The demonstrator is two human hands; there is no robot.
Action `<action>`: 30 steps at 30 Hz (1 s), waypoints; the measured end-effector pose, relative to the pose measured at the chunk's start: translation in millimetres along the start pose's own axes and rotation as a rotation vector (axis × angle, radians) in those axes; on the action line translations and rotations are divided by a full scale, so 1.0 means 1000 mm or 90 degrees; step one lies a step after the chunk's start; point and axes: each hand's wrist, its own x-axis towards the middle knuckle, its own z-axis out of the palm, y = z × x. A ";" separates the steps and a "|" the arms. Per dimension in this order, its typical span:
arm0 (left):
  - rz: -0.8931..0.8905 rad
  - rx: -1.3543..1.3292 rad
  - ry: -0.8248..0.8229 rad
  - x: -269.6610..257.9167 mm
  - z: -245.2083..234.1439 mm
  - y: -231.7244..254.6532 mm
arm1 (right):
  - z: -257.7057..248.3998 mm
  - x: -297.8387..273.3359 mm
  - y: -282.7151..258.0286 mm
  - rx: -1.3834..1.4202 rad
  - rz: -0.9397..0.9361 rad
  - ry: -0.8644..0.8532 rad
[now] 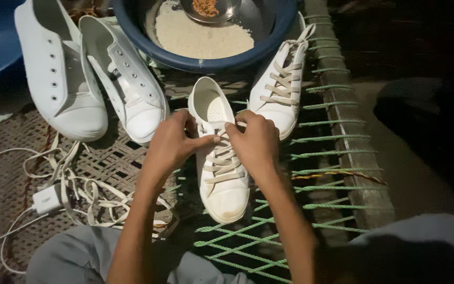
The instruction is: The person removes laces from a white shoe, then threads and ties the laces on another white shoe. The person repeats the lacing process on a second shoe, finishing with a tied bow.
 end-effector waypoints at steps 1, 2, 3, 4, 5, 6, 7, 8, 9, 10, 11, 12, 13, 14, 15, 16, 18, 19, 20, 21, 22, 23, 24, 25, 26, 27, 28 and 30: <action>0.004 0.001 0.020 -0.001 0.000 -0.001 | 0.001 0.000 0.000 -0.002 -0.027 -0.001; 0.008 0.003 0.041 -0.001 0.001 -0.001 | 0.002 -0.001 -0.001 -0.003 -0.054 -0.003; 0.013 0.003 0.061 -0.002 0.002 0.000 | 0.002 0.000 -0.001 -0.005 -0.081 -0.003; -0.003 -0.011 0.063 -0.002 0.001 -0.001 | 0.002 0.000 -0.002 -0.001 -0.079 0.000; -0.019 -0.027 0.064 -0.002 0.000 -0.001 | 0.002 -0.001 -0.003 0.002 -0.076 0.002; -0.035 -0.044 0.065 -0.002 0.000 -0.001 | 0.002 -0.001 -0.004 0.004 -0.074 0.004; 0.027 -0.004 0.119 -0.004 0.001 0.000 | 0.003 -0.002 -0.006 0.003 -0.069 0.012; 0.090 0.036 0.173 -0.006 0.005 0.001 | 0.003 -0.004 -0.007 0.002 -0.065 0.019; 0.152 0.078 0.227 -0.008 0.007 0.002 | 0.005 -0.005 -0.010 0.003 -0.062 0.025; 0.213 0.144 0.205 -0.008 0.010 0.003 | 0.006 -0.006 -0.013 0.005 -0.076 0.033; 0.274 0.207 0.181 -0.006 0.015 0.004 | 0.006 -0.007 -0.015 0.006 -0.087 0.041; 0.335 0.271 0.155 -0.005 0.020 0.005 | 0.007 -0.008 -0.016 0.007 -0.099 0.049; 0.345 0.241 0.150 -0.005 0.025 0.005 | 0.006 -0.009 -0.016 0.028 -0.093 0.041; 0.355 0.212 0.146 -0.005 0.029 0.004 | 0.004 -0.010 -0.016 0.049 -0.087 0.032; 0.364 0.184 0.141 -0.005 0.032 0.002 | 0.004 -0.010 -0.016 0.071 -0.081 0.023; 0.344 0.154 0.132 -0.004 0.032 -0.002 | 0.003 -0.010 -0.017 0.076 -0.104 0.017; 0.305 0.096 0.112 -0.003 0.030 -0.010 | 0.004 -0.010 -0.019 0.088 -0.149 0.007; 0.275 0.063 0.123 -0.001 0.031 -0.013 | 0.005 -0.011 -0.021 0.079 -0.133 -0.001; 0.245 0.030 0.134 0.001 0.033 -0.016 | 0.006 -0.011 -0.021 0.070 -0.118 -0.010; 0.217 -0.004 0.145 0.005 0.035 -0.018 | 0.006 -0.010 -0.022 0.060 -0.103 -0.016; 0.153 -0.173 0.117 0.008 0.036 -0.021 | 0.006 -0.010 -0.022 0.046 -0.080 -0.014; 0.084 -0.340 0.088 0.010 0.036 -0.025 | 0.007 -0.009 -0.023 0.035 -0.057 -0.014; 0.014 -0.506 0.057 0.012 0.037 -0.030 | 0.008 -0.009 -0.024 0.023 -0.035 -0.013; 0.007 -0.565 0.036 0.014 0.038 -0.035 | 0.008 -0.010 -0.024 0.016 -0.076 0.003; 0.001 -0.623 0.015 0.016 0.039 -0.039 | 0.009 -0.010 -0.024 0.009 -0.118 0.020; -0.007 -0.683 -0.006 0.017 0.041 -0.043 | 0.009 -0.011 -0.024 0.000 -0.159 0.035; 0.017 -0.726 -0.019 0.018 0.041 -0.048 | 0.009 -0.011 -0.024 -0.015 -0.214 0.020; 0.067 -0.811 -0.046 0.020 0.041 -0.055 | 0.010 -0.013 -0.025 -0.047 -0.325 -0.011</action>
